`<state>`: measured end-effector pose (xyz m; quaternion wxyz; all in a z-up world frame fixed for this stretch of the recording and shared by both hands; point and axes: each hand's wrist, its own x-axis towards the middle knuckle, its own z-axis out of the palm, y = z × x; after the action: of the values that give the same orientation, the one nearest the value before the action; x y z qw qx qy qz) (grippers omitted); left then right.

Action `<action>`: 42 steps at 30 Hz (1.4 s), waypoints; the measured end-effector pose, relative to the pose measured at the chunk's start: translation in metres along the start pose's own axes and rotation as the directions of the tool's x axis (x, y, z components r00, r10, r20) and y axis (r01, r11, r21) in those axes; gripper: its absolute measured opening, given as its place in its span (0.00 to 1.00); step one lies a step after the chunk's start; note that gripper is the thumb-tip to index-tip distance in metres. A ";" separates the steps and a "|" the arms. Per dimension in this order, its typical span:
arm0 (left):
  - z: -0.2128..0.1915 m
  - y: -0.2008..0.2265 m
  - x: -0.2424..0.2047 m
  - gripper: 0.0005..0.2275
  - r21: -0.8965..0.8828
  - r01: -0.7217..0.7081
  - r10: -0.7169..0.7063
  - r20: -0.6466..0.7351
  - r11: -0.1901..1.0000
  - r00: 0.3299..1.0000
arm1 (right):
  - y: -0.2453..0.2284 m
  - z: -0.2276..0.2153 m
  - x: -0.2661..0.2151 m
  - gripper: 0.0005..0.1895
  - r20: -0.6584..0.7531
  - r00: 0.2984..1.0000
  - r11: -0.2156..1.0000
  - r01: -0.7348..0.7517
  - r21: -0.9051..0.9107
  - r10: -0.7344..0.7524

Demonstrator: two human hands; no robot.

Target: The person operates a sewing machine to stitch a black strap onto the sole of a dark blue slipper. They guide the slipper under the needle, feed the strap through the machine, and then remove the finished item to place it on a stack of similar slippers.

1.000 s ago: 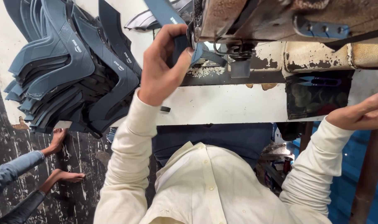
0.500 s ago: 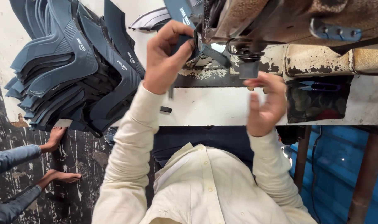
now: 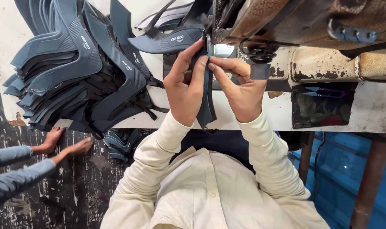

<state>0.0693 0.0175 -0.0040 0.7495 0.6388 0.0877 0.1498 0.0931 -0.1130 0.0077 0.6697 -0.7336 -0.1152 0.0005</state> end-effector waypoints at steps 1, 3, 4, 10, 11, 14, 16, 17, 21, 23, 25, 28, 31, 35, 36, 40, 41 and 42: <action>0.001 0.000 0.002 0.13 -0.034 0.000 0.000 0.004 0.999 1.000 | 0.000 0.000 0.001 0.08 0.002 1.000 1.000 -0.012 0.017 0.012; 0.003 0.000 0.002 0.13 -0.071 0.002 -0.001 0.010 0.997 1.000 | 0.001 -0.001 0.001 0.08 0.002 1.000 0.999 -0.024 0.032 0.024; 0.003 0.000 0.000 0.15 0.019 -0.040 0.040 0.007 0.999 0.999 | 0.003 -0.002 0.000 0.08 0.003 1.000 0.999 -0.028 0.040 0.028; -0.003 0.021 -0.034 0.25 0.009 0.025 -0.025 0.077 1.000 0.997 | 0.004 -0.003 0.003 0.09 0.011 0.999 0.996 -0.054 0.070 0.053; -0.002 0.033 -0.039 0.27 -0.038 0.186 -0.182 0.091 0.982 0.979 | 0.004 -0.003 0.003 0.09 0.014 0.998 0.995 -0.060 0.076 0.059; -0.008 0.018 -0.051 0.27 -0.056 0.169 -0.163 0.109 0.984 0.981 | 0.002 -0.004 0.004 0.09 0.014 0.998 0.996 -0.060 0.059 0.059; -0.009 0.018 -0.045 0.26 -0.039 0.164 -0.159 0.096 0.986 0.983 | 0.001 -0.004 0.004 0.09 0.012 0.998 0.998 -0.055 0.038 0.054; -0.009 0.018 -0.043 0.26 -0.020 0.157 -0.155 0.082 0.987 0.984 | 0.000 -0.004 0.005 0.08 0.010 0.999 0.999 -0.049 0.019 0.048; -0.013 0.017 -0.023 0.25 -0.026 0.106 -0.103 0.098 0.994 0.990 | 0.000 -0.006 0.006 0.08 0.018 1.000 1.000 -0.015 -0.018 0.015; -0.014 0.020 -0.013 0.24 0.038 0.070 -0.074 0.111 0.997 0.991 | 0.001 -0.006 0.006 0.08 0.027 1.000 1.000 -0.009 -0.019 0.009; -0.015 0.023 -0.001 0.24 0.052 0.062 -0.068 0.132 0.997 0.989 | 0.001 -0.005 0.006 0.08 0.019 1.000 1.000 -0.015 0.005 0.015; -0.015 0.022 0.013 0.23 0.055 0.051 -0.059 0.157 0.997 0.986 | 0.000 -0.004 0.003 0.07 0.010 1.000 0.999 -0.011 0.037 0.011; -0.016 0.003 0.022 0.21 0.028 -0.042 0.037 0.157 0.999 0.987 | 0.001 -0.003 -0.005 0.05 0.003 1.000 1.000 0.014 0.021 -0.014; -0.021 0.015 0.022 0.22 -0.010 0.103 -0.100 0.166 0.995 0.981 | 0.026 -0.010 -0.033 0.03 0.001 1.000 0.974 0.019 -0.224 -0.020; -0.033 0.012 0.016 0.22 -0.004 0.096 -0.094 0.144 0.995 0.985 | 0.038 -0.014 -0.044 0.03 0.021 1.000 0.977 0.028 -0.213 -0.024; -0.094 -0.001 -0.006 0.27 0.685 -0.194 0.181 0.091 0.703 0.979 | 0.083 -0.033 -0.082 0.07 0.091 0.994 0.838 0.096 -0.537 -0.056; -0.114 -0.005 -0.011 0.31 0.928 -0.245 0.335 0.144 0.280 0.931 | 0.093 -0.038 -0.091 0.08 0.117 0.991 0.802 0.122 -0.584 -0.065; -0.128 -0.015 -0.017 0.31 0.936 -0.224 0.337 0.126 0.271 0.933 | 0.090 -0.036 -0.091 0.08 0.139 0.988 0.808 0.136 -0.573 -0.067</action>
<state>0.0130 0.1290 -0.0409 0.1969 0.9492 0.0803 0.2321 0.0255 -0.1708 -0.0907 0.4056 -0.8944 -0.1863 -0.0294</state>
